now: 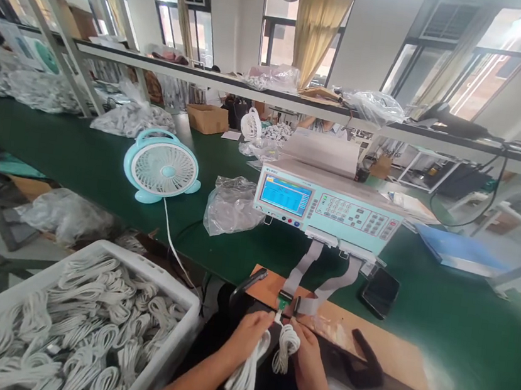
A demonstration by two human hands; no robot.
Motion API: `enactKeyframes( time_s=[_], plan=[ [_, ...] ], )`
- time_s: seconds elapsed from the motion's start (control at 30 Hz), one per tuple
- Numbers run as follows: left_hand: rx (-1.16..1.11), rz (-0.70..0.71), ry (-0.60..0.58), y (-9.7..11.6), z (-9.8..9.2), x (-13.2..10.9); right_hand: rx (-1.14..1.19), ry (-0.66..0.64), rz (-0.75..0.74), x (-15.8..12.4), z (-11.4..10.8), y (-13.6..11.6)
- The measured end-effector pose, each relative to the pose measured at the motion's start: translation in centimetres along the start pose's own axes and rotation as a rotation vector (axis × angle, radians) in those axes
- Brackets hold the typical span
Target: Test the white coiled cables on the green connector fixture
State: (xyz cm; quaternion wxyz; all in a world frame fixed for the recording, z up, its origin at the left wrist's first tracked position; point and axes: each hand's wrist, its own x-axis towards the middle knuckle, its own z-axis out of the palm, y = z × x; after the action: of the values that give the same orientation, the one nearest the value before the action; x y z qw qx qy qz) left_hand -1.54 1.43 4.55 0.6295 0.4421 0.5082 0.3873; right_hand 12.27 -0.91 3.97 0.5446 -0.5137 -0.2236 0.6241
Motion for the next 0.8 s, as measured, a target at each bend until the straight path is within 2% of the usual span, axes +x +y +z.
enactKeyframes(
  time_s=[0.1,0.23,0.47,0.57,0.67,0.77,0.8],
  plan=[
    [0.04,0.093,-0.004,-1.1,1.9,1.7,0.023,-0.048,-0.016,0.1,0.1,0.2],
    [0.052,0.091,0.037,-1.2,2.4,2.4,0.046,-0.017,-0.068,0.7,-0.1,0.8],
    [-0.017,0.042,0.074,-0.7,2.9,0.4,0.02,0.05,-0.096,0.6,0.5,1.0],
    [-0.061,-0.015,0.012,-1.0,2.7,-0.6,-0.017,0.031,-0.101,-0.8,0.7,1.2],
    [-0.071,-0.129,-0.068,-1.6,2.3,-1.6,-0.127,-0.034,-0.041,-2.9,-1.7,0.3],
    [-0.121,-0.246,-0.09,-2.1,1.8,-2.4,-0.456,-0.059,0.042,-4.8,-6.8,-1.8],
    [-0.141,-0.257,-0.092,-2.2,1.7,-2.6,-0.622,-0.012,0.038,-5.2,-8.6,-2.5]
  ],
)
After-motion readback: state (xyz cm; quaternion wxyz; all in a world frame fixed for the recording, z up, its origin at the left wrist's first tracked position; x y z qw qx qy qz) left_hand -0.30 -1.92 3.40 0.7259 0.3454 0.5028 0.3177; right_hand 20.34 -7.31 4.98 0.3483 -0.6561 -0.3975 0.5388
